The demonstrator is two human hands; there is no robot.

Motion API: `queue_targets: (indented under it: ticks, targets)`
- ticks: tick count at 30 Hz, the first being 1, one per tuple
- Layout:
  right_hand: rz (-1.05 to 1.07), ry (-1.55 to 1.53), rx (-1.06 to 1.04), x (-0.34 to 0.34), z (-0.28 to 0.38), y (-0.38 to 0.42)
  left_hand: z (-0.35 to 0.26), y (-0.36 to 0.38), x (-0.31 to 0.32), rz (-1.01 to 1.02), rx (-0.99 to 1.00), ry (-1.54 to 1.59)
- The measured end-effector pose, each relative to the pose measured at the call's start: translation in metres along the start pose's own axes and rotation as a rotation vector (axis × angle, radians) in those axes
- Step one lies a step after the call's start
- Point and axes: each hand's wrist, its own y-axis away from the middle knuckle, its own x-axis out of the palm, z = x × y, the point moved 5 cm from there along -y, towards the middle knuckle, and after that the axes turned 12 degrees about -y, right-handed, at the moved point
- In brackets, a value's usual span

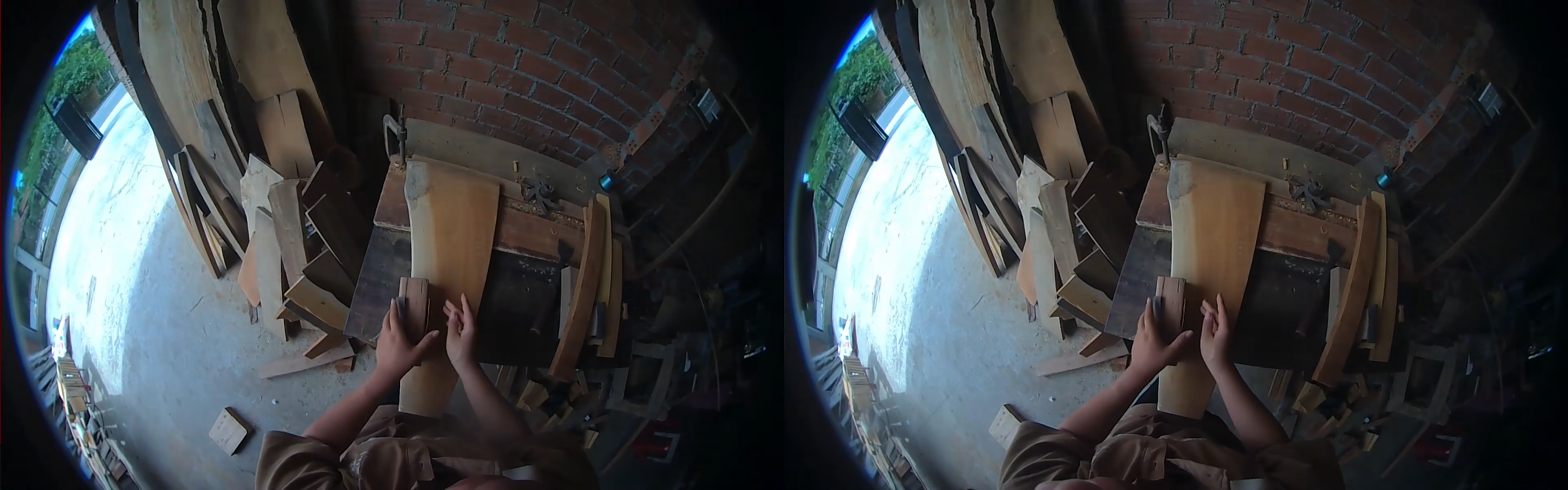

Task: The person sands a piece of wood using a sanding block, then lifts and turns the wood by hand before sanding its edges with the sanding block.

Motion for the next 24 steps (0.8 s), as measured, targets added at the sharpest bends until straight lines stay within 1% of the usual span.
queue_targets:
  ticks: [2,3,4,5,6,8,9,11,12,14,16,18,21,22,24]
  targets:
    - [-0.076,0.152,-0.143,-0.017,-0.004,-0.026,-0.019,0.001,-0.003,0.035,0.006,-0.278]
    - [-0.076,0.15,-0.136,-0.022,-0.011,-0.04,-0.021,0.002,0.004,-0.004,0.004,-0.41]
    - [-0.107,0.404,-0.313,-0.023,-0.007,-0.055,-0.019,0.001,0.01,0.0,-0.001,-0.411]
    - [-0.137,0.663,-0.492,-0.023,-0.001,-0.066,-0.021,0.0,0.014,-0.039,0.006,-0.468]
    - [-0.138,0.664,-0.486,-0.022,0.0,-0.078,-0.02,-0.001,0.017,-0.076,0.013,-0.529]
    - [-0.12,0.97,-0.365,-0.018,-0.005,-0.097,-0.008,-0.003,0.027,-0.084,0.002,-0.515]
    - [-0.118,0.971,-0.358,-0.017,-0.009,-0.1,-0.006,-0.004,0.027,-0.097,0.001,-0.497]
    - [-0.126,1.229,-0.332,-0.011,-0.02,-0.102,-0.002,-0.003,0.026,-0.116,0.015,-0.463]
    - [-0.118,1.228,-0.317,-0.012,-0.022,-0.099,-0.002,-0.001,0.023,-0.135,0.035,-0.426]
    - [-0.12,1.143,-0.322,-0.013,-0.022,-0.102,-0.006,-0.001,0.021,-0.145,0.052,-0.45]
    - [-0.12,1.147,-0.334,-0.012,-0.022,-0.1,-0.012,-0.004,0.021,-0.156,0.068,-0.466]
    - [-0.123,1.155,-0.355,-0.013,-0.02,-0.102,-0.019,-0.017,0.026,-0.123,0.086,-0.556]
    - [-0.099,1.148,-0.306,-0.012,-0.023,-0.103,-0.032,-0.065,0.033,-0.128,0.076,-0.561]
    - [-0.092,1.154,-0.295,-0.011,-0.018,-0.102,-0.037,-0.087,0.035,-0.165,0.073,-0.541]
    - [-0.014,1.19,-0.176,-0.01,-0.009,-0.1,-0.05,-0.14,0.04,-0.193,0.055,-0.584]
